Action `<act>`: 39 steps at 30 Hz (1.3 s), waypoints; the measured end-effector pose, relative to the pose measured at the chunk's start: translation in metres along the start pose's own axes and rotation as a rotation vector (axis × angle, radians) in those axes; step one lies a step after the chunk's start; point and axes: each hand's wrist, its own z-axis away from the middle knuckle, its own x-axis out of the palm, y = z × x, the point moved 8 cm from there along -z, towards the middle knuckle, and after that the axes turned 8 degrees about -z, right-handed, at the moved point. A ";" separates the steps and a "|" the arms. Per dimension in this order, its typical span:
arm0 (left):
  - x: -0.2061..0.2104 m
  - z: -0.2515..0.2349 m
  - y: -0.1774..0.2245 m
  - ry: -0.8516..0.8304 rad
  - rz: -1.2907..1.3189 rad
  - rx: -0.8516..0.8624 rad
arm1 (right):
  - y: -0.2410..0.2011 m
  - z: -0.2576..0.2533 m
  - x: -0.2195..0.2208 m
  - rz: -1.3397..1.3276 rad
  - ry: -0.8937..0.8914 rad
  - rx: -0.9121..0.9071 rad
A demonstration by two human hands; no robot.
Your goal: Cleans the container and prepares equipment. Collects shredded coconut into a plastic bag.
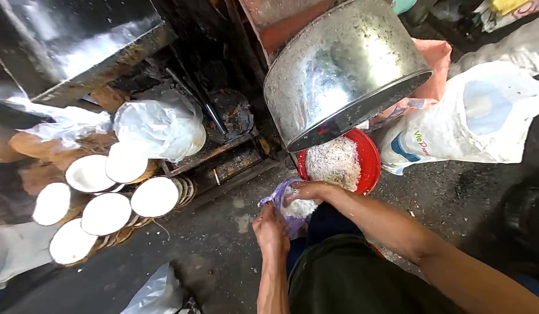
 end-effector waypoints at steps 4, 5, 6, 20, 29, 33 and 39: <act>-0.030 -0.006 -0.013 -0.007 -0.033 0.050 | 0.031 -0.026 0.028 -0.324 0.308 0.188; -0.035 -0.009 -0.015 0.001 -0.032 0.056 | 0.035 -0.031 0.037 -0.345 0.344 0.142; -0.039 -0.011 -0.016 0.001 -0.028 0.064 | 0.038 -0.035 0.046 -0.305 0.364 0.088; -0.083 -0.020 -0.029 0.046 0.091 0.100 | 0.031 -0.080 0.087 0.498 0.033 0.282; -0.071 -0.023 -0.033 0.132 0.236 0.123 | -0.026 -0.011 0.031 0.838 0.238 -0.138; -0.057 -0.005 -0.016 0.121 0.275 0.143 | -0.031 0.018 -0.007 0.880 0.571 -0.302; -0.069 0.013 -0.005 0.013 0.261 0.166 | 0.010 0.005 -0.027 0.739 0.640 0.032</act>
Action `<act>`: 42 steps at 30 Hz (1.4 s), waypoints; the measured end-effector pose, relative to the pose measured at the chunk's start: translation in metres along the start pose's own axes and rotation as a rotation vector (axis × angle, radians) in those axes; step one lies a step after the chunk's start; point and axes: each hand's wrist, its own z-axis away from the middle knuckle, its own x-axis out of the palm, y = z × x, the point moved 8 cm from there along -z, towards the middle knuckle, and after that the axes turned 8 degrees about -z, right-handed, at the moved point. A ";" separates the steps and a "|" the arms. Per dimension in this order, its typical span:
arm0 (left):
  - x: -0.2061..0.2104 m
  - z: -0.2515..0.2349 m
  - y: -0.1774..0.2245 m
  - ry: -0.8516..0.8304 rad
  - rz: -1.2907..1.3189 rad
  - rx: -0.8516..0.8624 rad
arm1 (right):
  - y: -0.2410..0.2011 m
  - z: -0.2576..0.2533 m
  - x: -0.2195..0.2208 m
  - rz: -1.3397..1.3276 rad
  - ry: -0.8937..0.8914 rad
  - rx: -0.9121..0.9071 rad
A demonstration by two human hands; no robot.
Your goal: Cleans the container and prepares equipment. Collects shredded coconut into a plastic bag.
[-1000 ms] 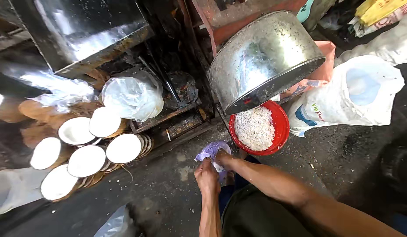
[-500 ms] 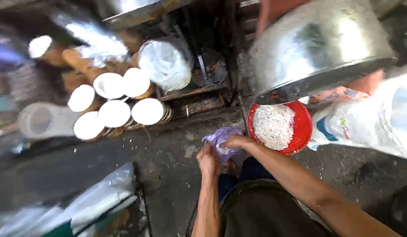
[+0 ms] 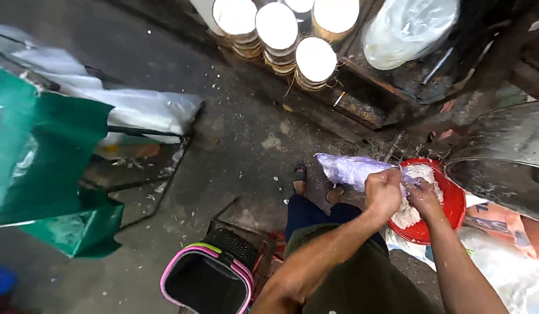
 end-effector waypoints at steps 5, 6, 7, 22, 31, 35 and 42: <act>-0.067 -0.015 -0.017 0.070 -0.083 0.033 | -0.041 0.026 0.014 -0.350 0.086 -0.018; -0.087 -0.032 -0.032 0.114 -0.115 0.007 | -0.054 0.030 0.012 -0.340 0.113 -0.035; -0.104 -0.051 -0.052 0.168 -0.153 -0.038 | -0.062 0.031 0.015 -0.286 0.077 -0.039; -0.098 -0.056 -0.033 0.221 -0.151 0.018 | -0.059 0.034 0.021 -0.313 -0.007 -0.064; -0.031 -0.031 -0.032 0.099 -0.082 -0.128 | 0.036 0.008 0.014 -0.364 -0.176 -0.164; -0.024 -0.028 -0.050 0.162 -0.134 -0.195 | 0.122 -0.019 -0.056 -0.265 -0.077 -0.142; -0.014 -0.014 -0.061 0.185 -0.188 -0.189 | 0.213 -0.135 -0.081 0.411 -0.039 -0.236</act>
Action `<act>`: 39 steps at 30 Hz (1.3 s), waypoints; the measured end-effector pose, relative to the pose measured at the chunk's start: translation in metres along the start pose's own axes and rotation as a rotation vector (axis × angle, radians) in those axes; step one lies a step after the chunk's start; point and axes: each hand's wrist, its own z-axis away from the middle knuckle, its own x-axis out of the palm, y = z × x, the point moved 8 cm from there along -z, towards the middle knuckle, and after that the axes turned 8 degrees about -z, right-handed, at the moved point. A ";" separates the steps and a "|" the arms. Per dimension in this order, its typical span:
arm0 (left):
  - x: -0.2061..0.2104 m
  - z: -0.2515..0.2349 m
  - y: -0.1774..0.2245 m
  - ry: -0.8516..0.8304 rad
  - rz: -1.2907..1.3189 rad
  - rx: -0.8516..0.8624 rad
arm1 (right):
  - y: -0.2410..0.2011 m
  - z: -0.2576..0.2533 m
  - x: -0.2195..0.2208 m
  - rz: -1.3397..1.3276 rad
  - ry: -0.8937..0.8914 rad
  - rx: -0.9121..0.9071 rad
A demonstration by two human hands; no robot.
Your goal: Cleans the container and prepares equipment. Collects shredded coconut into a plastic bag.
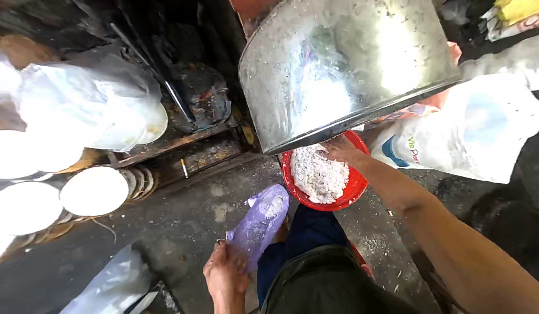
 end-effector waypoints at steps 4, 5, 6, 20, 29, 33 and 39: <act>0.010 0.012 0.005 0.032 0.024 -0.012 | 0.016 0.033 0.057 -0.195 -0.022 0.256; 0.013 0.015 0.005 0.035 0.033 -0.021 | 0.011 0.052 0.075 -0.276 -0.055 0.317; 0.019 0.016 0.005 0.036 0.041 -0.027 | 0.000 0.071 0.091 -0.341 -0.116 0.362; 0.044 0.019 0.025 0.048 0.000 0.038 | -0.072 0.095 0.142 -0.364 -0.364 0.322; 0.054 0.030 0.039 -0.021 0.000 0.061 | -0.045 0.085 0.103 -1.056 -0.521 0.300; 0.068 0.029 0.036 -0.066 -0.009 0.059 | -0.036 0.108 0.055 -1.580 -0.406 0.537; 0.082 0.023 0.030 -0.123 0.003 0.055 | -0.032 0.111 -0.009 -1.995 -0.183 0.486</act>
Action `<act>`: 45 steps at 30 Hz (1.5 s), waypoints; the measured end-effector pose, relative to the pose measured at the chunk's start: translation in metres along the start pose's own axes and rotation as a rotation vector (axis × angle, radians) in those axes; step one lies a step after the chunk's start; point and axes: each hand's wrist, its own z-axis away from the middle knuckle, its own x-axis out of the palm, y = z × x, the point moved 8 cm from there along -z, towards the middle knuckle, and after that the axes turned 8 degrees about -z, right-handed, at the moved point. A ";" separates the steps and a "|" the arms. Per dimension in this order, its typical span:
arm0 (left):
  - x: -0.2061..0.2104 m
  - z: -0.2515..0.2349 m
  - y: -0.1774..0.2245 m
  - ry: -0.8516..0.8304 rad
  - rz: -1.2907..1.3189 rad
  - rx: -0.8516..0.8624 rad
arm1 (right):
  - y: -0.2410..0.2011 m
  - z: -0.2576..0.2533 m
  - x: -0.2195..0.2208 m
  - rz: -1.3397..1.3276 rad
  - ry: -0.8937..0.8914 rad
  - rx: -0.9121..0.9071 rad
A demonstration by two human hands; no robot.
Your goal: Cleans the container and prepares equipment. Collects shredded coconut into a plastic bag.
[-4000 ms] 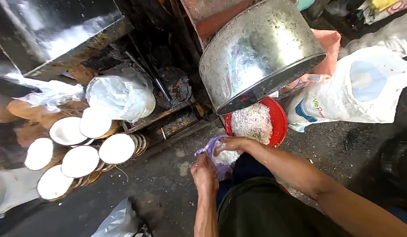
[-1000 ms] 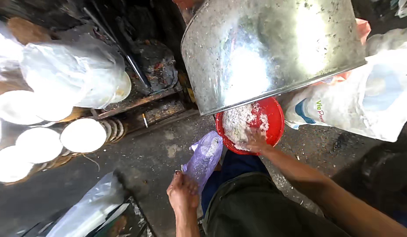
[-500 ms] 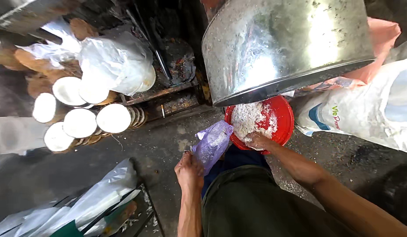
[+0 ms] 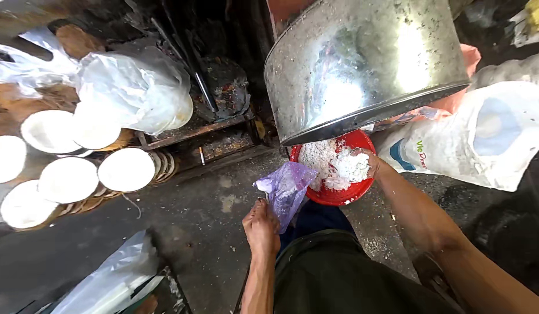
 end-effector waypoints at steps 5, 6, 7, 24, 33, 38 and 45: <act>0.006 -0.003 -0.001 -0.015 -0.012 -0.015 | -0.013 0.003 0.017 -0.055 -0.048 -0.069; 0.008 -0.003 -0.001 -0.023 -0.016 -0.008 | -0.013 0.010 0.032 -0.047 -0.050 -0.095; 0.009 -0.004 -0.002 -0.030 -0.021 0.000 | -0.011 0.017 0.046 -0.043 -0.031 -0.120; -0.009 -0.005 0.009 -0.024 -0.322 0.229 | 0.129 -0.020 0.197 -0.062 0.286 0.176; 0.000 -0.028 0.008 0.061 -0.010 0.091 | 0.060 -0.001 0.191 0.862 0.069 -0.243; 0.004 -0.028 0.008 0.072 -0.051 0.113 | 0.012 -0.009 0.098 0.898 0.189 -0.386; -0.005 -0.024 0.009 0.114 -0.040 0.068 | 0.008 -0.141 0.010 1.390 0.594 -0.458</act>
